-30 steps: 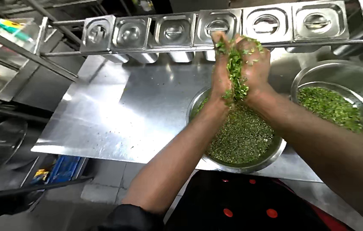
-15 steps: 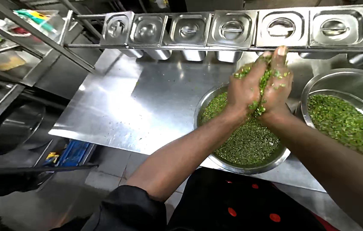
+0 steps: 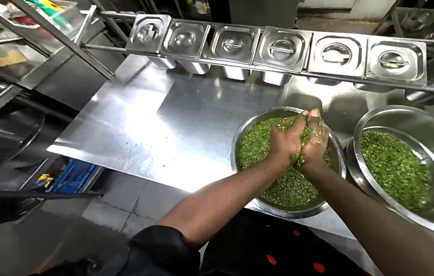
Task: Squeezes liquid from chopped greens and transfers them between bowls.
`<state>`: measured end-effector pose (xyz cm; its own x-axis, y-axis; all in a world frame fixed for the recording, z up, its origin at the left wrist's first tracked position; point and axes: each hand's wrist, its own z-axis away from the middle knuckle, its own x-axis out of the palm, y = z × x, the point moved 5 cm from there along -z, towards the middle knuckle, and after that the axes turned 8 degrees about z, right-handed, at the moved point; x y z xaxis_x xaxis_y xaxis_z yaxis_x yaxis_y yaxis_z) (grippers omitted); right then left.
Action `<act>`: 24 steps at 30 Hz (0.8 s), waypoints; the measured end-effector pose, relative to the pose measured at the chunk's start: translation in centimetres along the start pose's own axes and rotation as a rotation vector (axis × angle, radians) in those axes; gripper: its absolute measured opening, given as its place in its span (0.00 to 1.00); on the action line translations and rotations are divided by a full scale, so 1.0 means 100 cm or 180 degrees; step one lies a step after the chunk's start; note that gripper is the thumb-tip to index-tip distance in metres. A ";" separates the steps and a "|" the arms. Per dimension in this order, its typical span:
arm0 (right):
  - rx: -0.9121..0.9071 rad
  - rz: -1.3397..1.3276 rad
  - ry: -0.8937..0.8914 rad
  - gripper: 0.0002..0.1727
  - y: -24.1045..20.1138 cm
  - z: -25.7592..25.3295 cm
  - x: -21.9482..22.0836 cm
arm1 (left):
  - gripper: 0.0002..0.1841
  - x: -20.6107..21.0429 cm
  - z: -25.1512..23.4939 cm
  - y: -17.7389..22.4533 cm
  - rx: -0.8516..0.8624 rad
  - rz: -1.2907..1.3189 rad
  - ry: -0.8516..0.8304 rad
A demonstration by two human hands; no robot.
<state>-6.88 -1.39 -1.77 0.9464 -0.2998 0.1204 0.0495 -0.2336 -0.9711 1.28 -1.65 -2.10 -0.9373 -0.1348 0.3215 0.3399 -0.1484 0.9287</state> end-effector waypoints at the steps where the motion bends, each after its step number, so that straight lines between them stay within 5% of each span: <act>1: 0.0026 0.0006 0.0020 0.20 0.003 -0.002 0.001 | 0.16 0.000 -0.001 0.001 0.0006 0.0010 0.0028; 7: 0.0389 0.0117 -0.0073 0.17 0.005 -0.010 0.001 | 0.26 0.001 -0.004 0.004 -0.0321 -0.0140 0.0026; 11: 0.0487 0.0301 -0.0290 0.16 -0.015 -0.016 -0.003 | 0.29 0.011 -0.013 0.013 0.0427 -0.0166 -0.0499; 16: 0.0452 0.0203 -0.0294 0.14 -0.033 -0.013 -0.006 | 0.38 0.015 -0.013 0.028 0.0689 -0.0861 -0.0701; 24: -0.0253 0.0075 -0.0413 0.15 -0.063 -0.012 -0.004 | 0.15 0.024 0.006 0.050 0.0587 0.0557 -0.0802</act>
<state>-7.96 -0.90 4.51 0.9805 -0.1853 0.0651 0.0062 -0.3020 -0.9533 0.65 -2.17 3.41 -0.8636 0.1066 0.4928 0.4988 0.0381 0.8659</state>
